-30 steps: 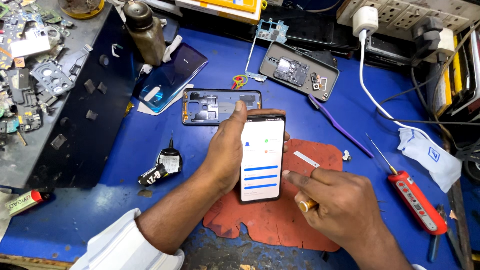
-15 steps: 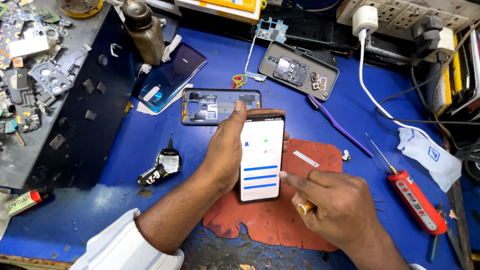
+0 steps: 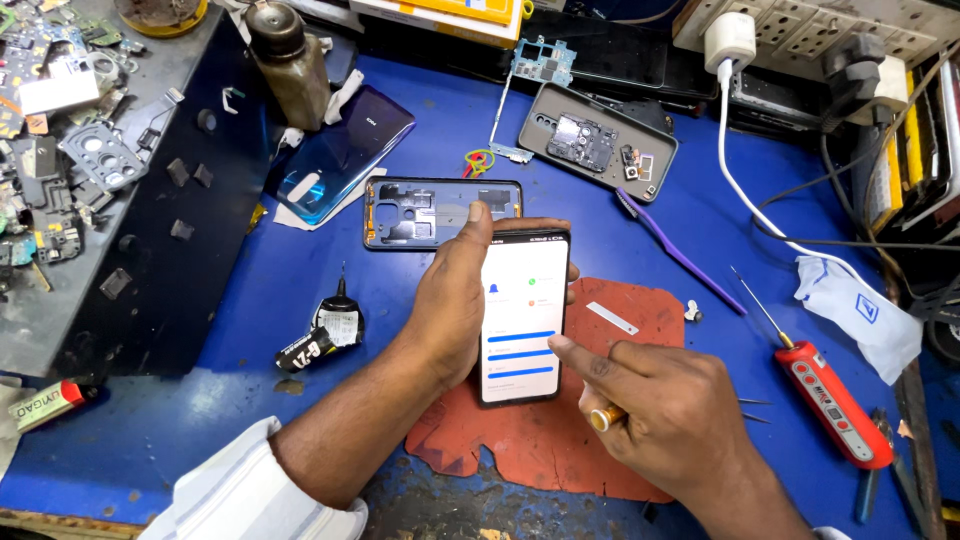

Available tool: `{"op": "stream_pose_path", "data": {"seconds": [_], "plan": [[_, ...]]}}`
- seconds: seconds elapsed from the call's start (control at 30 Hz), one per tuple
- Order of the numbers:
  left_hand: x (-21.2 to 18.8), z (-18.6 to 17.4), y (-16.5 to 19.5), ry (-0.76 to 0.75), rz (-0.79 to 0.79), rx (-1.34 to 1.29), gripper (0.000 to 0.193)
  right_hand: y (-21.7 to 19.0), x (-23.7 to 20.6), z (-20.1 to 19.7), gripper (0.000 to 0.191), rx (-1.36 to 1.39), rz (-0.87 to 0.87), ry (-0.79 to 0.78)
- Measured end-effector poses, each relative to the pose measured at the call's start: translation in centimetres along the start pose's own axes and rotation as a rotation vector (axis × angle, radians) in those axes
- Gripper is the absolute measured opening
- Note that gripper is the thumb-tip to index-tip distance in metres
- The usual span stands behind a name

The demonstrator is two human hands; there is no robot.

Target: The person works on a disassembled smartphone at a repair bench. They use a screwdriver-like tool on the phone's internal components, power the phone on and navigate its settings menu with a finger, then continue manipulating the internals and the removed back cover with the tool and by hand.

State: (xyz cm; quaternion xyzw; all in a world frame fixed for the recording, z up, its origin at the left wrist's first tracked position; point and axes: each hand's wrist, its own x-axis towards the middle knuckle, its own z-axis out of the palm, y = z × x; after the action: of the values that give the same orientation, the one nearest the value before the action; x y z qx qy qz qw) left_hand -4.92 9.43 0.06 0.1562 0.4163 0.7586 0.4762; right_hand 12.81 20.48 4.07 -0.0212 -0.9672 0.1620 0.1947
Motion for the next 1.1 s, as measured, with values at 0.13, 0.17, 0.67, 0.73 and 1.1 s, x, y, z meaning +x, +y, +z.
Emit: {"op": "stream_pose_path", "data": {"seconds": [0.13,0.17,0.67,0.73,1.1], "plan": [[-0.2,0.1,0.2,-0.013,0.000,-0.067,0.074,0.0,0.0,0.0,0.048,-0.019,-0.022,0.016],[-0.3,0.2,0.3,-0.007,-0.002,-0.071,0.074,0.0,-0.1,0.0,0.049,-0.026,-0.032,0.025],[-0.6,0.5,0.5,0.006,0.015,-0.107,0.074,-0.1,-0.1,0.0,0.050,-0.018,-0.046,0.060],[-0.6,0.5,0.5,0.004,0.013,-0.112,0.074,-0.2,0.0,0.2,0.051,-0.016,-0.028,0.047],[-0.7,0.9,0.5,0.023,-0.007,-0.076,0.075,-1.7,0.2,2.1,0.066,0.039,-0.106,-0.073]]}}
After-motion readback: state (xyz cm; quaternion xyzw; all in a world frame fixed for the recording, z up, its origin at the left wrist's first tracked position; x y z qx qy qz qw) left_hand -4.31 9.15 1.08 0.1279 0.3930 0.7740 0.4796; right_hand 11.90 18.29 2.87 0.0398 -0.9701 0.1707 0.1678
